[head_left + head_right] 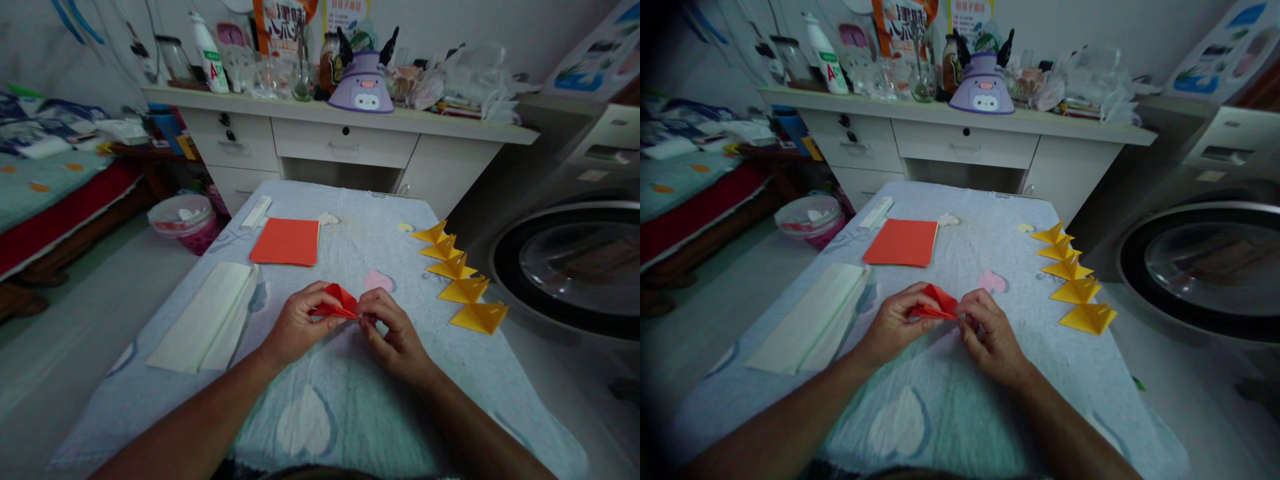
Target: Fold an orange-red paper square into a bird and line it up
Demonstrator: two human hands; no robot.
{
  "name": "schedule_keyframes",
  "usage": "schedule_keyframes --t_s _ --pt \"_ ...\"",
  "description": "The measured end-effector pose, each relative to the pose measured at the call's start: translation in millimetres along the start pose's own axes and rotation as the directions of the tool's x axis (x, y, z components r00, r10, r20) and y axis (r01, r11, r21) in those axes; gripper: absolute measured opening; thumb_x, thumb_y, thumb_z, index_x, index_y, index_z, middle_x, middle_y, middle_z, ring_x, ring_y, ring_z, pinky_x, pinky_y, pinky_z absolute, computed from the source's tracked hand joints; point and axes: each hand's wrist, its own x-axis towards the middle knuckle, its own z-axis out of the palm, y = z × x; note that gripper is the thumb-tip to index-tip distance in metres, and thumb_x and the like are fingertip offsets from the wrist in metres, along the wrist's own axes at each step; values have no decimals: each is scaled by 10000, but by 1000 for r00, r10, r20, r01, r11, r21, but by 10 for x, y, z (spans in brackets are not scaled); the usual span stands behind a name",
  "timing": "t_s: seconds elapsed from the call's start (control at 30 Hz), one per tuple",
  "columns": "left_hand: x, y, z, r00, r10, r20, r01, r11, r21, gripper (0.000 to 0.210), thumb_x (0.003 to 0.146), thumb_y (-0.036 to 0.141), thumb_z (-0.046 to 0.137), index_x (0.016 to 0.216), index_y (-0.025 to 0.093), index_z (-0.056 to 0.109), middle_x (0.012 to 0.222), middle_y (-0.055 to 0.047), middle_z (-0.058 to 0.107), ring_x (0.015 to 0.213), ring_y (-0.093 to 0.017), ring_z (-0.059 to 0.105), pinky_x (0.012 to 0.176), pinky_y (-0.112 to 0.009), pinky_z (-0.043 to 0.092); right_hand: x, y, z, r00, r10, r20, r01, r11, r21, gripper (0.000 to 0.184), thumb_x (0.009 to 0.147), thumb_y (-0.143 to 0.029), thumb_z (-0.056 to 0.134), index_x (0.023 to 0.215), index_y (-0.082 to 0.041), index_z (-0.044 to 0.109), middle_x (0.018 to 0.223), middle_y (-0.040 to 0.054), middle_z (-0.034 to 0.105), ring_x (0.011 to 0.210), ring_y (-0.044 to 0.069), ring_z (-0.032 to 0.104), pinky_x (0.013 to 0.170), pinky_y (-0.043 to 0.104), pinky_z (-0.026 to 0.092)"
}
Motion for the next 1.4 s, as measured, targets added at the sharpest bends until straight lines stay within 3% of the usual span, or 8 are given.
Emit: schedule_keyframes --t_s 0.13,0.77,1.17,1.3,1.4 --pt "0 25 14 1000 15 -3 -15 1000 22 41 781 147 722 806 175 704 920 -46 683 862 -148 660 789 -280 516 6 -24 3 999 23 29 -22 999 -41 129 908 -194 530 1000 -240 607 950 58 557 804 174 536 667 298 468" --pt "-17 7 23 999 48 0 -48 995 87 80 785 133 721 844 185 706 951 -48 658 911 -155 649 811 -294 534 2 71 76 994 96 -46 -95 995 30 68 918 -199 549 933 -223 611 923 43 597 784 151 568 672 275 459" --pt "-39 41 22 971 240 -21 -230 951 208 122 818 108 687 902 196 705 970 -51 666 909 -139 652 792 -262 550 38 34 86 999 24 -46 -27 998 -60 91 908 -166 528 868 -223 587 864 37 600 754 151 563 638 270 444" --pt "-34 29 31 973 221 -63 -209 964 162 95 803 100 701 849 180 680 890 -41 685 838 -134 661 755 -257 542 -7 83 129 989 114 -93 -117 993 -32 79 903 -178 540 960 -232 551 855 20 594 703 137 545 620 263 440" --pt "-38 10 35 981 162 -110 -151 983 104 106 786 91 713 824 176 664 885 -36 683 833 -133 661 757 -253 533 -23 96 145 976 189 -111 -183 981 59 277 894 -223 579 1152 -248 479 904 18 600 685 133 547 602 256 448"
